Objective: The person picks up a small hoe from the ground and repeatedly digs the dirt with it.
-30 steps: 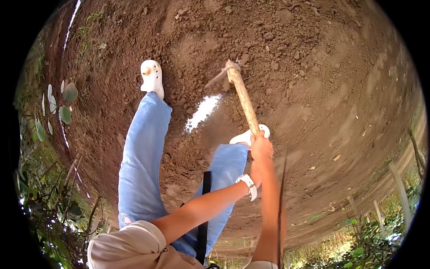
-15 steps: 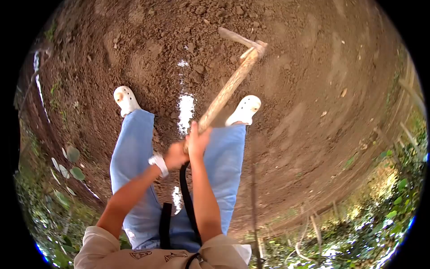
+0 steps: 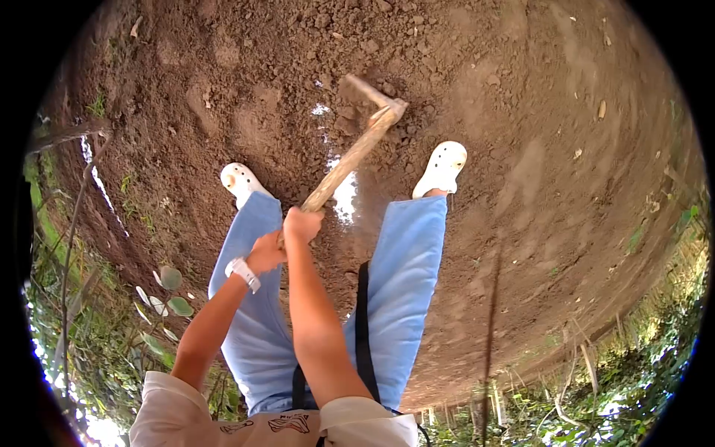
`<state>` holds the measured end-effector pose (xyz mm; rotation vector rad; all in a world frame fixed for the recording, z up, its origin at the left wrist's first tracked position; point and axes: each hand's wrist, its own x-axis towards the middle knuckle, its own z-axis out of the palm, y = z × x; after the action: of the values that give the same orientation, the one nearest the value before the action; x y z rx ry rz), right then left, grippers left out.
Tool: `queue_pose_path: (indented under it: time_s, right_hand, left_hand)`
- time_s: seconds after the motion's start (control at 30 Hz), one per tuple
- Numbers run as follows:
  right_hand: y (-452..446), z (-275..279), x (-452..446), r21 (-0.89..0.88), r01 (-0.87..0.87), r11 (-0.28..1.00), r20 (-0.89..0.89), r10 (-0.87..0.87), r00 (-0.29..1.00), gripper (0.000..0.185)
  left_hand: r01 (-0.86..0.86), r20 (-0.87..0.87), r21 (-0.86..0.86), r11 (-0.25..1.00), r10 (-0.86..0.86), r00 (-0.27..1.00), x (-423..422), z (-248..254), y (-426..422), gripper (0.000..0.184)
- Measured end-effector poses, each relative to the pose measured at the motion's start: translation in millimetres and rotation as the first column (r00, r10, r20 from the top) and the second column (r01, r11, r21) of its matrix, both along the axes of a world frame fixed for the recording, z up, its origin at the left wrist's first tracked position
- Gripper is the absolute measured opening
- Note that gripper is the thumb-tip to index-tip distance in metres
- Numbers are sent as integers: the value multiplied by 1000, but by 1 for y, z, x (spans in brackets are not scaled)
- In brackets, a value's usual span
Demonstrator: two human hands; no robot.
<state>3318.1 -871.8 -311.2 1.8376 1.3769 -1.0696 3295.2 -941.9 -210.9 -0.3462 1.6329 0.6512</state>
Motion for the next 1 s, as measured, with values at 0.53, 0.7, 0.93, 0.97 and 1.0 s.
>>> queue_pose_path:
  time_s: [0.53, 0.7, 0.93, 0.97, 1.0]
  right_hand:
    - [47, 93, 10, -20, -115, 993, -371, 99, 923, 31]
    - [108, 54, -47, 100, -348, 932, -400, 357, 844, 27]
    - [138, 23, -150, 164, -721, 674, -373, 718, 587, 41]
    - [137, 21, -156, 181, -738, 651, -368, 740, 563, 41]
    - [136, 19, -159, 199, -751, 629, -359, 760, 541, 41]
  left_hand:
    - [-355, -174, 81, 931, 364, 915, 64, 36, 43, 37]
    - [-511, -234, 169, 843, 538, 810, 21, -2, 110, 34]
    - [-685, -344, 307, 661, 748, 567, -56, -43, 153, 38]
    - [-694, -356, 334, 638, 767, 534, -64, -48, 154, 41]
    - [-697, -365, 334, 634, 769, 524, -66, -51, 154, 41]
